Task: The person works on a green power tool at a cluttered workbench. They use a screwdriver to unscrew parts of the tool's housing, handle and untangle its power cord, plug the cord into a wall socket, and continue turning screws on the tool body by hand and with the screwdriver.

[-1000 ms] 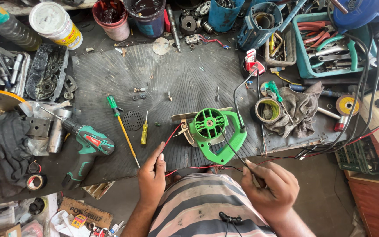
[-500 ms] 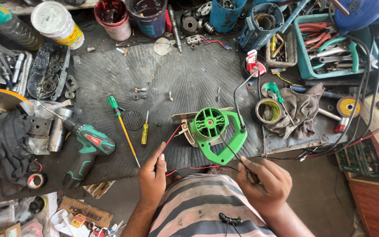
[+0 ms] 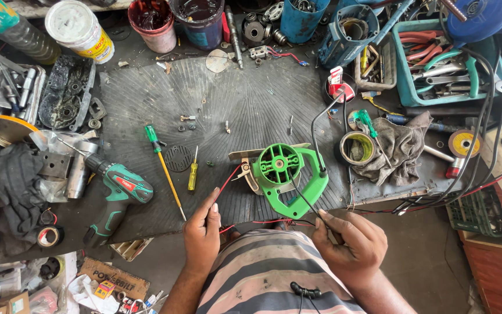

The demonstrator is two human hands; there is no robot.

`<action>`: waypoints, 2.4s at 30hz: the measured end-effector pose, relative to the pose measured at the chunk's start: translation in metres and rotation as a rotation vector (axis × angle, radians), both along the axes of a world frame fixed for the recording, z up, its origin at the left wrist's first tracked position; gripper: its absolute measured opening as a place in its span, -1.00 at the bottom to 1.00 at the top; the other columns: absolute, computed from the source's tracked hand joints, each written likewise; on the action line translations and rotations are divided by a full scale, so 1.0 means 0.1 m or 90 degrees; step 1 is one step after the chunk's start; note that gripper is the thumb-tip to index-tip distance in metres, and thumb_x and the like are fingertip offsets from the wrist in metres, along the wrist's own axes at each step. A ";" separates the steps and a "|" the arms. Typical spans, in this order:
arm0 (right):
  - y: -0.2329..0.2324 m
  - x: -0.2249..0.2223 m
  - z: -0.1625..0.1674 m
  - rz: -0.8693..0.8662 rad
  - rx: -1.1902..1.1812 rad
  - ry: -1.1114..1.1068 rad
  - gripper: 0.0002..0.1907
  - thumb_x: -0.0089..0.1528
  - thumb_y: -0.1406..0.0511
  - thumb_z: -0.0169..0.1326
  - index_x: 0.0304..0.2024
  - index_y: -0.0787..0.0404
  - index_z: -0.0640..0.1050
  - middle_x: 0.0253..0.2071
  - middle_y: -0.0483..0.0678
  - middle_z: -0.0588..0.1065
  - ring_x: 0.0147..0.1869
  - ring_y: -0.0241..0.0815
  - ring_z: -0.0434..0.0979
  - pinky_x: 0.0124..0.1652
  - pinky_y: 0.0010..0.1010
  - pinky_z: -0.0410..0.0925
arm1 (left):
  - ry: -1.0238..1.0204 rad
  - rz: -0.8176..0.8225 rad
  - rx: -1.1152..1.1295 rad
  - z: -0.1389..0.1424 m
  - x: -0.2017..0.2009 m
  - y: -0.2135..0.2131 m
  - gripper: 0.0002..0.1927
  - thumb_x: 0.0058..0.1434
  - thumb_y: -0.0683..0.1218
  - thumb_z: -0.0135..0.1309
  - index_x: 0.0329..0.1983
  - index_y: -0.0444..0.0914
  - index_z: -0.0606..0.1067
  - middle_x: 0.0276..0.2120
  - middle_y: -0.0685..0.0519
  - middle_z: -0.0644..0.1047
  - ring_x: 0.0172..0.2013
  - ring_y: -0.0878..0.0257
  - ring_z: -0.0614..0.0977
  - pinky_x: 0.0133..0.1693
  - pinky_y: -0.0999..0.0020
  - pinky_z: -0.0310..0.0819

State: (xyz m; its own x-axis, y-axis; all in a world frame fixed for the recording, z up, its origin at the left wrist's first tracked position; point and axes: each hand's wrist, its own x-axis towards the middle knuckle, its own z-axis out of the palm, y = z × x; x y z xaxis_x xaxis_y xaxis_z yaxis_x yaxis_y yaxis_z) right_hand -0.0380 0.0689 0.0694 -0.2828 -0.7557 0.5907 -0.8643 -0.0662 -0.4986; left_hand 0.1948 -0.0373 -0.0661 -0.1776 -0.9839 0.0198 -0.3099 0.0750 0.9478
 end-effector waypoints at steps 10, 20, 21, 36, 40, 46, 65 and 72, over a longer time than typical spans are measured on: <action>0.03 -0.03 -0.02 -0.011 0.013 -0.003 -0.84 0.04 0.45 0.28 -0.30 0.28 0.63 -0.48 -0.08 0.51 -0.52 -0.22 0.46 -0.45 -0.42 0.33 | 0.006 -0.001 -0.004 0.00 -0.01 0.00 -0.62 0.38 -0.20 0.01 0.25 -0.19 0.53 -0.54 0.16 0.43 -0.52 0.46 0.36 -0.46 0.47 0.35; 0.00 0.02 -0.04 -0.011 0.013 0.007 -0.84 0.06 0.47 0.28 -0.30 0.27 0.63 -0.48 -0.10 0.50 -0.54 -0.26 0.42 -0.47 -0.43 0.30 | -0.005 -0.007 -0.008 0.06 0.01 0.01 -0.63 0.37 -0.19 0.01 0.24 -0.20 0.53 -0.56 0.14 0.43 -0.53 0.45 0.37 -0.46 0.45 0.36; -0.01 0.02 -0.04 -0.012 0.013 0.010 -0.84 0.05 0.46 0.29 -0.30 0.27 0.63 -0.49 -0.11 0.50 -0.54 -0.26 0.42 -0.47 -0.42 0.30 | -0.012 -0.007 -0.003 0.06 0.01 0.01 -0.63 0.37 -0.18 0.02 0.23 -0.20 0.54 -0.58 0.14 0.42 -0.54 0.44 0.37 -0.47 0.44 0.36; 0.04 0.03 -0.12 -0.029 0.021 -0.013 -0.85 0.09 0.45 0.30 -0.28 0.27 0.63 -0.50 -0.12 0.48 -0.58 -0.31 0.36 -0.51 -0.45 0.25 | -0.011 -0.019 -0.001 0.07 0.03 0.04 -0.63 0.37 -0.16 0.01 0.23 -0.19 0.54 -0.53 0.14 0.50 -0.53 0.43 0.40 -0.45 0.43 0.37; 0.04 0.01 -0.13 -0.028 0.028 -0.016 -0.84 0.08 0.46 0.29 -0.28 0.27 0.64 -0.54 -0.13 0.45 -0.60 -0.31 0.34 -0.52 -0.43 0.22 | 0.002 -0.019 0.003 0.06 0.01 0.06 -0.63 0.37 -0.16 0.01 0.23 -0.20 0.53 -0.48 0.14 0.52 -0.51 0.44 0.41 -0.43 0.44 0.38; 0.01 0.02 -0.16 -0.030 0.024 0.003 -0.84 0.07 0.45 0.30 -0.29 0.25 0.64 -0.59 -0.14 0.39 -0.60 -0.29 0.32 -0.52 -0.42 0.22 | -0.009 -0.011 -0.001 0.02 0.00 0.08 -0.64 0.38 -0.17 0.03 0.22 -0.20 0.55 -0.49 0.14 0.51 -0.50 0.45 0.41 -0.42 0.47 0.39; 1.02 -1.17 -1.19 -0.316 -0.024 -0.473 -0.90 0.37 0.41 0.12 -0.22 0.37 0.58 -0.41 -0.26 0.43 -0.35 -0.48 0.32 -0.34 -0.58 0.19 | 0.023 -0.017 0.042 -0.07 -0.12 0.08 -0.63 0.42 -0.19 -0.03 0.26 -0.21 0.53 -0.49 0.19 0.42 -0.47 0.46 0.40 -0.39 0.51 0.38; 1.48 -1.57 -1.40 -0.369 0.094 -0.633 -0.91 0.28 0.41 0.14 -0.29 0.36 0.60 -0.54 -0.27 0.35 -0.51 -0.50 0.20 -0.50 -0.57 0.01 | 0.032 -0.035 0.029 -0.13 -0.16 0.06 -0.64 0.43 -0.19 -0.04 0.26 -0.23 0.52 -0.46 0.18 0.44 -0.46 0.46 0.41 -0.38 0.51 0.37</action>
